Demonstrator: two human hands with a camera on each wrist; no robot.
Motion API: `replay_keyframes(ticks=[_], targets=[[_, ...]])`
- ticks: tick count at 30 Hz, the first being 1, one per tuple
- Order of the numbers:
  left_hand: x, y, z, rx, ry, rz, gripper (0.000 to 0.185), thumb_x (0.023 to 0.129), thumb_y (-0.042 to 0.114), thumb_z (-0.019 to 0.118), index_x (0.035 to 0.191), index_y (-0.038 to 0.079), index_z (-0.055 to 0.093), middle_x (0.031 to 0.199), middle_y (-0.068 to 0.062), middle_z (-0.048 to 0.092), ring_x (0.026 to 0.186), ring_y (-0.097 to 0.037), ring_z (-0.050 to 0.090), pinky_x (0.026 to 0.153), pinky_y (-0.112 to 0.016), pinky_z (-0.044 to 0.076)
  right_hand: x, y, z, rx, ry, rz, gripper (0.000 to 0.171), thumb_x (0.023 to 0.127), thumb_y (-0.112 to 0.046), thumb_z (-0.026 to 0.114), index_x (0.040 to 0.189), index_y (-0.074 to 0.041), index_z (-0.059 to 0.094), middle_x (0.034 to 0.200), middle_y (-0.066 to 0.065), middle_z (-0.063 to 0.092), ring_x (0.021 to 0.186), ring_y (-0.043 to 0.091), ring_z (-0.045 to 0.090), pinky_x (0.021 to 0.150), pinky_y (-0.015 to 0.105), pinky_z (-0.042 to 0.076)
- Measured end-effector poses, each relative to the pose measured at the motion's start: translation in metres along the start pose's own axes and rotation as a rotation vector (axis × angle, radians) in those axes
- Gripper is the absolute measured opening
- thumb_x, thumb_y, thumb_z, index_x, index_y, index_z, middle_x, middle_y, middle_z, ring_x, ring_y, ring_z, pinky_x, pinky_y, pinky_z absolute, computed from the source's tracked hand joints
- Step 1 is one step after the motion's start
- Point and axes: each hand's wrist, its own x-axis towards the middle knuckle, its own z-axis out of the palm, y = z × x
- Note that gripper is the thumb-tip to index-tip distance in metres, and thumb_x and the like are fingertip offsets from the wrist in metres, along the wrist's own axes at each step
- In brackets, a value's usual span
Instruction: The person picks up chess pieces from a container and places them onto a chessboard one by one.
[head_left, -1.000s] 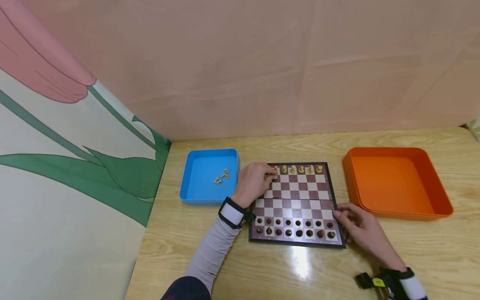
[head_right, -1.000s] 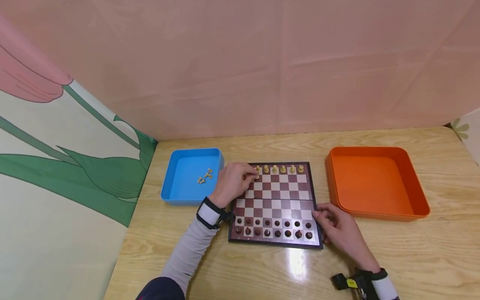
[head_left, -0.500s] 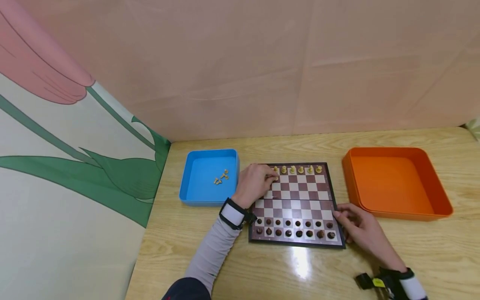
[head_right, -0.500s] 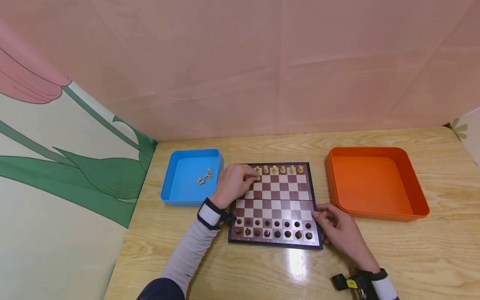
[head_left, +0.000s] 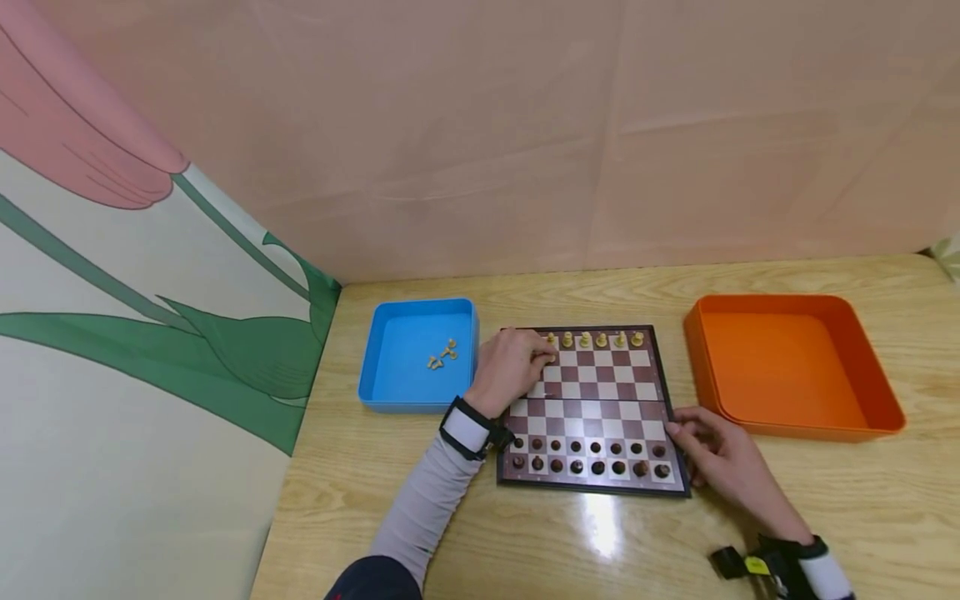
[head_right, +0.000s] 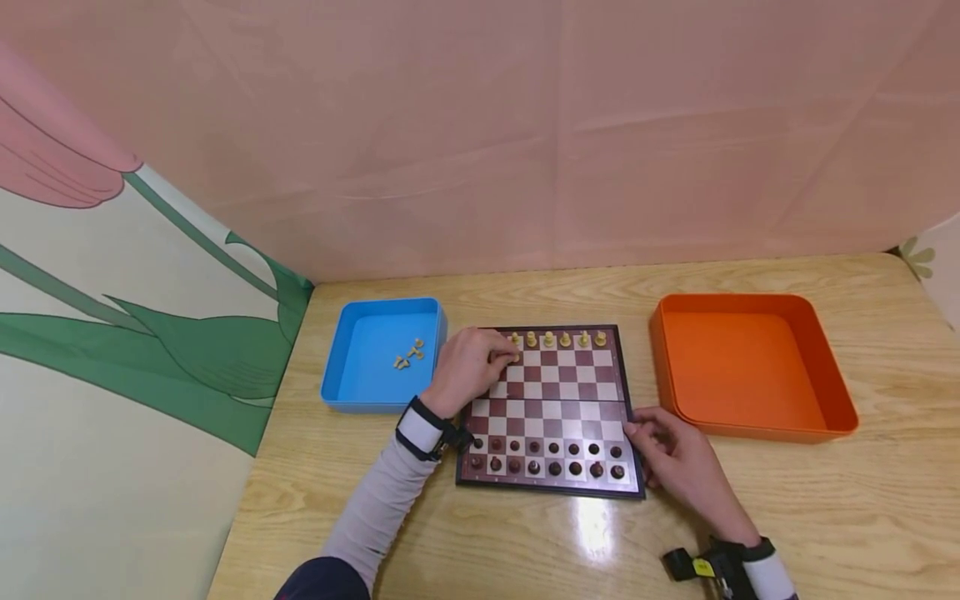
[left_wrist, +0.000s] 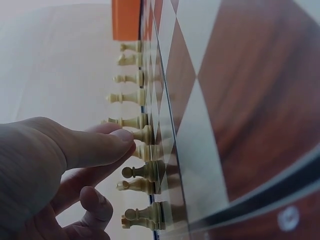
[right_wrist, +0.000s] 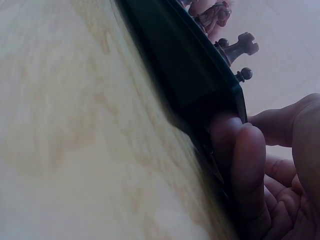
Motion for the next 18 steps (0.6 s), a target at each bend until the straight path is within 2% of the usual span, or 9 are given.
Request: replay_keyframes(ticks=[18], targets=[[0.0015, -0.0006, 0.0014, -0.063, -0.017, -0.014, 0.012, 0.1, 0.022, 0.078, 0.107, 0.026, 0.087, 0.106, 0.01, 0.08, 0.087, -0.003, 0.071, 0.063, -0.019, 0.052, 0.0004, 0.0009, 0.0004, 0.011, 0.006, -0.004, 0.043, 0.111, -0.034, 0.061, 0.14, -0.002, 0.06, 0.099, 0.015, 0.07, 0.057, 0.018, 0.061, 0.05, 0.033, 0.057]])
